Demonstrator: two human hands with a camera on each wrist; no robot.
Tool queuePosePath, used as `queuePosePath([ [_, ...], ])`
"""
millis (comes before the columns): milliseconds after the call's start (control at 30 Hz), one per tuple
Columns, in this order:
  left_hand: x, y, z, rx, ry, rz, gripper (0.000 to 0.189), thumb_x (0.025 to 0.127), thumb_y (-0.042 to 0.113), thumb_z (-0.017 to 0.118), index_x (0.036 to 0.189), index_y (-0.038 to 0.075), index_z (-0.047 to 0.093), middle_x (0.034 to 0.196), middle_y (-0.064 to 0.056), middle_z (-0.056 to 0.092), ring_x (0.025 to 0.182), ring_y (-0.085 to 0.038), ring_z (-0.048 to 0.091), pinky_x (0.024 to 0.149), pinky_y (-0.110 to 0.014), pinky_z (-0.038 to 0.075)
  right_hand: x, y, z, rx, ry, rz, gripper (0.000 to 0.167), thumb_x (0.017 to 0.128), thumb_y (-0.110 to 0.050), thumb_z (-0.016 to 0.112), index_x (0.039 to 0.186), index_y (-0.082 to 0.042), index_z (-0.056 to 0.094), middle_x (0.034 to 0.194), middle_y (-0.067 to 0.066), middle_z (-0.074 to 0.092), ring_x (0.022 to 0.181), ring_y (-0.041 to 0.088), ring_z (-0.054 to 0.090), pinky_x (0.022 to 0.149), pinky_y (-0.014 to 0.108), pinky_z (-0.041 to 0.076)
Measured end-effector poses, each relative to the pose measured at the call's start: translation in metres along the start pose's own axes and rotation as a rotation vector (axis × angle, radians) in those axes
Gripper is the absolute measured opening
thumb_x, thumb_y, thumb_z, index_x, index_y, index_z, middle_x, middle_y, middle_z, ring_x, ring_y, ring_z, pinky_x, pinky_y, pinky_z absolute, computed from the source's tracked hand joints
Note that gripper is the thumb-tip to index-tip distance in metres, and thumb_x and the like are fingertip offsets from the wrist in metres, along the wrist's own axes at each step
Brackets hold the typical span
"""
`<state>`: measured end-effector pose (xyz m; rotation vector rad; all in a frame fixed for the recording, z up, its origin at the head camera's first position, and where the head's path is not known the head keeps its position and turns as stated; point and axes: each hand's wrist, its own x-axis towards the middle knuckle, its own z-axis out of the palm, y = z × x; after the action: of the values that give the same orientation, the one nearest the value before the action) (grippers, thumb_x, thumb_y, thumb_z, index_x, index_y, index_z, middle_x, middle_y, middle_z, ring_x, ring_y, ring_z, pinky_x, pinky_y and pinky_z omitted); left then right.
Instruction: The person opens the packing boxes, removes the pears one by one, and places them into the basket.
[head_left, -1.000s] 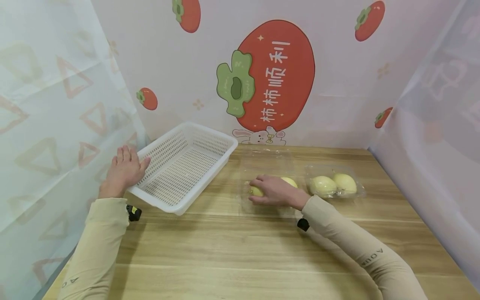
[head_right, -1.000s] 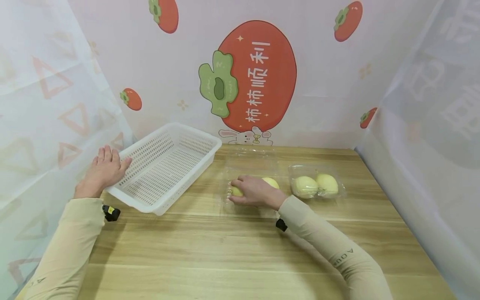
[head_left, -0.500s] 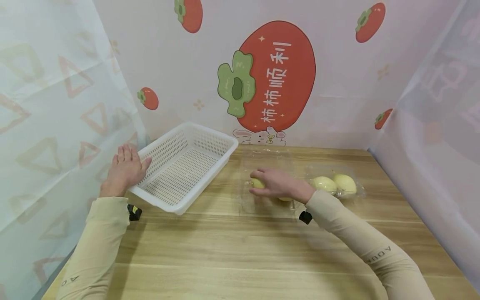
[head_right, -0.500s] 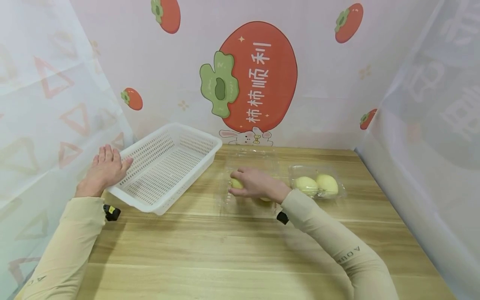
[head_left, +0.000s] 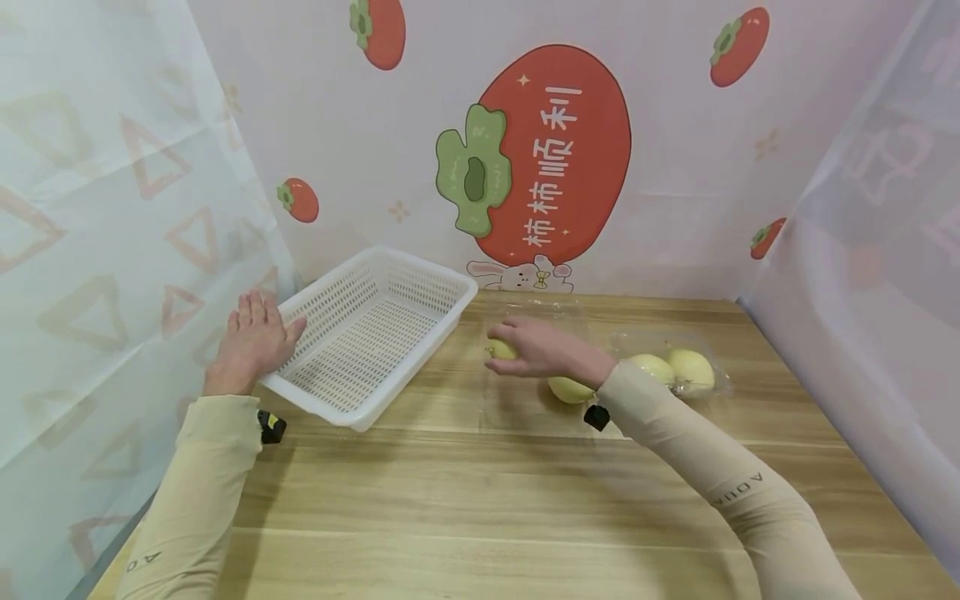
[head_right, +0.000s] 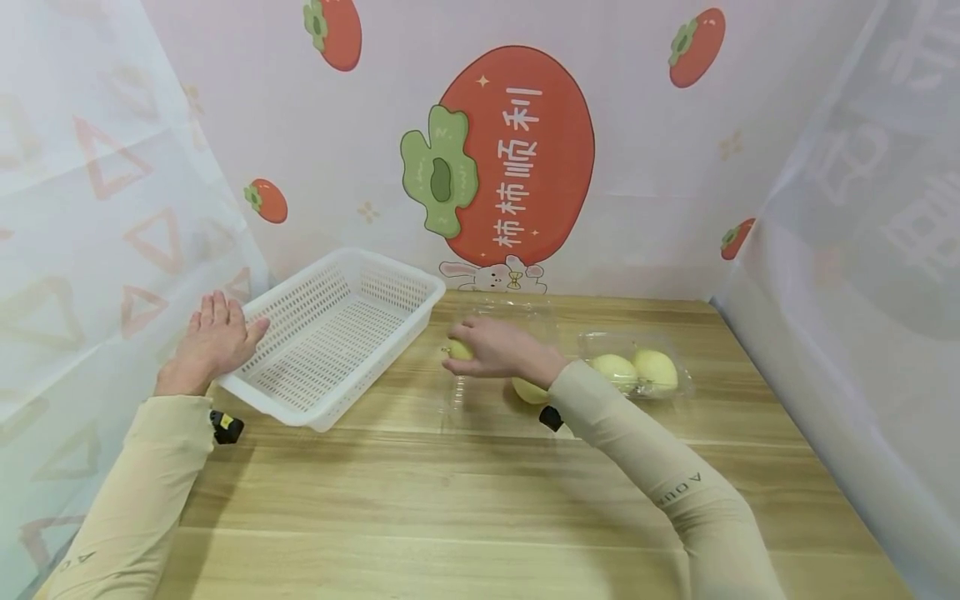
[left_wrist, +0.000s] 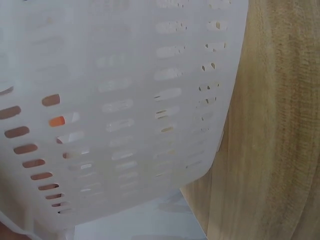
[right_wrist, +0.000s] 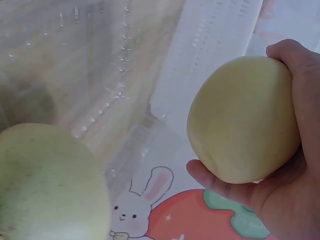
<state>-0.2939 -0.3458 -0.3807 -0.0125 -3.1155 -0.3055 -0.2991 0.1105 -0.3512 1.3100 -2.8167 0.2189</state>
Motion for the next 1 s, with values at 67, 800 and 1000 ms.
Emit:
queuePosePath([
  [67, 0.0, 0.0, 0.0, -0.005, 0.0, -0.003, 0.09, 0.103, 0.056, 0.014, 0.146, -0.018, -0.012, 0.151, -0.04, -0.022, 0.143, -0.057, -0.015, 0.116, -0.067, -0.003, 0.005, 0.0, -0.004, -0.009, 0.021, -0.009, 0.051, 0.094, -0.049, 0.057, 0.13, -0.012, 0.061, 0.12, 0.007, 0.065, 0.105, 0.022, 0.064, 0.091, 0.04, 0.055],
  [800, 0.0, 0.002, -0.003, -0.011, -0.001, -0.007, 0.09, 0.103, 0.055, 0.015, 0.146, -0.019, -0.013, 0.152, -0.04, -0.022, 0.143, -0.056, -0.015, 0.116, -0.067, -0.004, 0.072, -0.014, -0.048, 0.049, 0.087, -0.027, 0.044, 0.092, -0.048, 0.059, 0.12, -0.014, 0.063, 0.096, 0.0, 0.06, 0.081, 0.015, 0.052, 0.066, 0.028, 0.043],
  [1000, -0.002, 0.003, -0.003, -0.011, -0.004, -0.003, 0.088, 0.103, 0.054, 0.014, 0.146, -0.019, -0.012, 0.152, -0.04, -0.021, 0.143, -0.057, -0.013, 0.116, -0.067, -0.004, 0.087, -0.014, -0.047, 0.073, 0.06, 0.006, 0.045, 0.093, -0.048, 0.057, 0.121, -0.013, 0.061, 0.101, 0.002, 0.062, 0.085, 0.015, 0.055, 0.067, 0.027, 0.044],
])
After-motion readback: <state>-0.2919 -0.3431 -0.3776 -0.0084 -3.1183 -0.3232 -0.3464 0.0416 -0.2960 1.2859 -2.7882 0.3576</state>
